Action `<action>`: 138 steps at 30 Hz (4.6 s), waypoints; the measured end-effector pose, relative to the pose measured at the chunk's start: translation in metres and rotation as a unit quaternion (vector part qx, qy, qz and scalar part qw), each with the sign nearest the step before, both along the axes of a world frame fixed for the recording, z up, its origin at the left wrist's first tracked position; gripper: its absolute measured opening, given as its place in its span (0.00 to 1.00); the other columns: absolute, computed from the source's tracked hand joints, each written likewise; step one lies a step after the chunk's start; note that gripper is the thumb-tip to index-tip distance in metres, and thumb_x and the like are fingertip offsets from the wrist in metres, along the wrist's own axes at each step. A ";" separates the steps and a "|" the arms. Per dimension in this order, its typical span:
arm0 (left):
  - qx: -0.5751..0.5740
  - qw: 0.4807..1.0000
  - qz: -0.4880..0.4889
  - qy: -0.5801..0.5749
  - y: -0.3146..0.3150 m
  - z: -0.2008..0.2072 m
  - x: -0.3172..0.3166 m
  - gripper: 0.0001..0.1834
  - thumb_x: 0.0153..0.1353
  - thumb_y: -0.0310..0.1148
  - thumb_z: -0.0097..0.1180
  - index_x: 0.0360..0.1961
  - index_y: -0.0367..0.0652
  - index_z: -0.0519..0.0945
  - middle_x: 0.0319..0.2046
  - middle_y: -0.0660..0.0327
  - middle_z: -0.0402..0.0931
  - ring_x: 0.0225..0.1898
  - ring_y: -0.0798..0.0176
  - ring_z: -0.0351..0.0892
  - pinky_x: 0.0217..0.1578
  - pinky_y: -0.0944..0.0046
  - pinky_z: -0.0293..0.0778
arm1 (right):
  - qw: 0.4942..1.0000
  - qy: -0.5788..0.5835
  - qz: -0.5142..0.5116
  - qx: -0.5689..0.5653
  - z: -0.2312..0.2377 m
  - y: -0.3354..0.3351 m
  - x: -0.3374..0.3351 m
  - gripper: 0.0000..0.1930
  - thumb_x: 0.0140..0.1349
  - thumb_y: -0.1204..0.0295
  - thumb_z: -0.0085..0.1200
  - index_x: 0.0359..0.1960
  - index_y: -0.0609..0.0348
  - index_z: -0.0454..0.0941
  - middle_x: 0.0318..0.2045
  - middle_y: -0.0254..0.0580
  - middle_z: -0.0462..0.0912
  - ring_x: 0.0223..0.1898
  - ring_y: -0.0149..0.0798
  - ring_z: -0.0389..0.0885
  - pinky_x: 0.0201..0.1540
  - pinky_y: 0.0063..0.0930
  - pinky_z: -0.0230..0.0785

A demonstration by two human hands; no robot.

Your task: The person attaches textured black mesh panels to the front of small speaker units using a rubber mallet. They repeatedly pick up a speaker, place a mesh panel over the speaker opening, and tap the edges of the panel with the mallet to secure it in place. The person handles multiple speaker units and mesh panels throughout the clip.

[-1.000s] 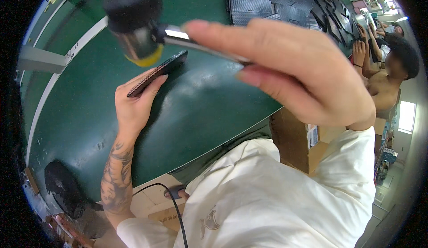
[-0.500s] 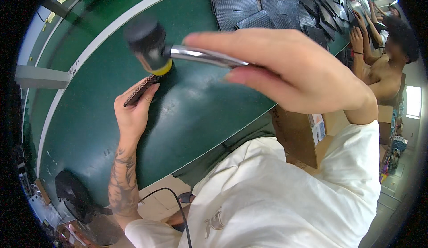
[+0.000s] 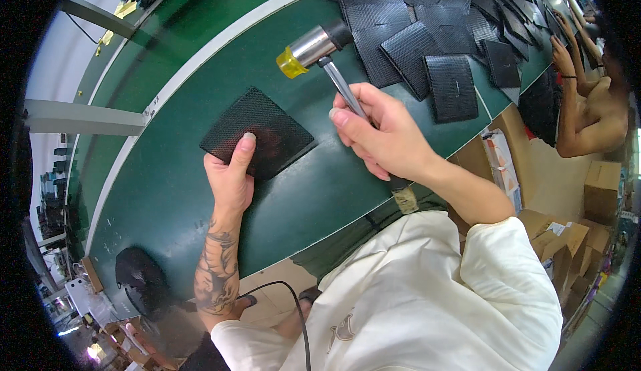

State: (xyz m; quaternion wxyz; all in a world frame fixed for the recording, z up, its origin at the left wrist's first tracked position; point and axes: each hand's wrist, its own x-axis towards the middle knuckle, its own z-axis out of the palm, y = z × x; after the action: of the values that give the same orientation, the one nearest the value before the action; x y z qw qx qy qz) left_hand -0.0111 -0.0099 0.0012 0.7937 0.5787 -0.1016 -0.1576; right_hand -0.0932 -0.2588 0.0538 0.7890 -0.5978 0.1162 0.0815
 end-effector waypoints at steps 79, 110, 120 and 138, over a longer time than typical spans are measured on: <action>0.318 0.921 0.034 -0.221 0.000 -0.004 0.011 0.11 0.64 0.26 0.67 0.47 0.36 0.88 0.30 0.64 0.87 0.29 0.77 0.75 0.34 0.74 0.72 | 0.848 -0.253 0.174 -0.433 0.087 -0.018 0.006 0.28 0.74 0.75 0.47 0.76 0.61 0.62 0.38 0.39 0.82 0.29 0.25 0.70 0.35 0.21 0.66; 0.311 0.924 0.029 -0.223 0.000 0.000 0.011 0.10 0.65 0.27 0.67 0.46 0.35 0.88 0.30 0.63 0.87 0.29 0.76 0.74 0.34 0.72 0.73 | 0.806 -0.217 0.267 -0.483 0.104 0.000 0.016 0.27 0.70 0.78 0.52 0.71 0.66 0.66 0.61 0.60 0.79 0.52 0.54 0.85 0.51 0.33 0.79; 0.337 0.912 0.026 -0.232 0.001 -0.001 0.011 0.11 0.66 0.28 0.66 0.47 0.36 0.87 0.28 0.61 0.85 0.28 0.74 0.76 0.34 0.72 0.73 | 0.891 -0.180 0.163 -0.383 0.101 -0.040 -0.008 0.28 0.74 0.77 0.46 0.75 0.67 0.60 0.36 0.36 0.80 0.34 0.28 0.74 0.40 0.21 0.67; 0.342 0.909 0.035 -0.237 -0.003 0.003 0.009 0.10 0.66 0.26 0.66 0.46 0.33 0.87 0.32 0.62 0.86 0.32 0.74 0.78 0.37 0.72 0.75 | 0.783 -0.243 0.151 -0.552 -0.014 -0.046 -0.033 0.31 0.69 0.74 0.54 0.74 0.54 0.62 0.34 0.53 0.83 0.29 0.59 0.84 0.32 0.51 0.79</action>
State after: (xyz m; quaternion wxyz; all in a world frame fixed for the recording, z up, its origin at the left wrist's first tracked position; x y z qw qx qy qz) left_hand -0.0022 -0.0125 0.0043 0.5047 0.8382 -0.2061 -0.0130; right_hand -0.1262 -0.3050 0.0395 0.3038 -0.9412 -0.1455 -0.0265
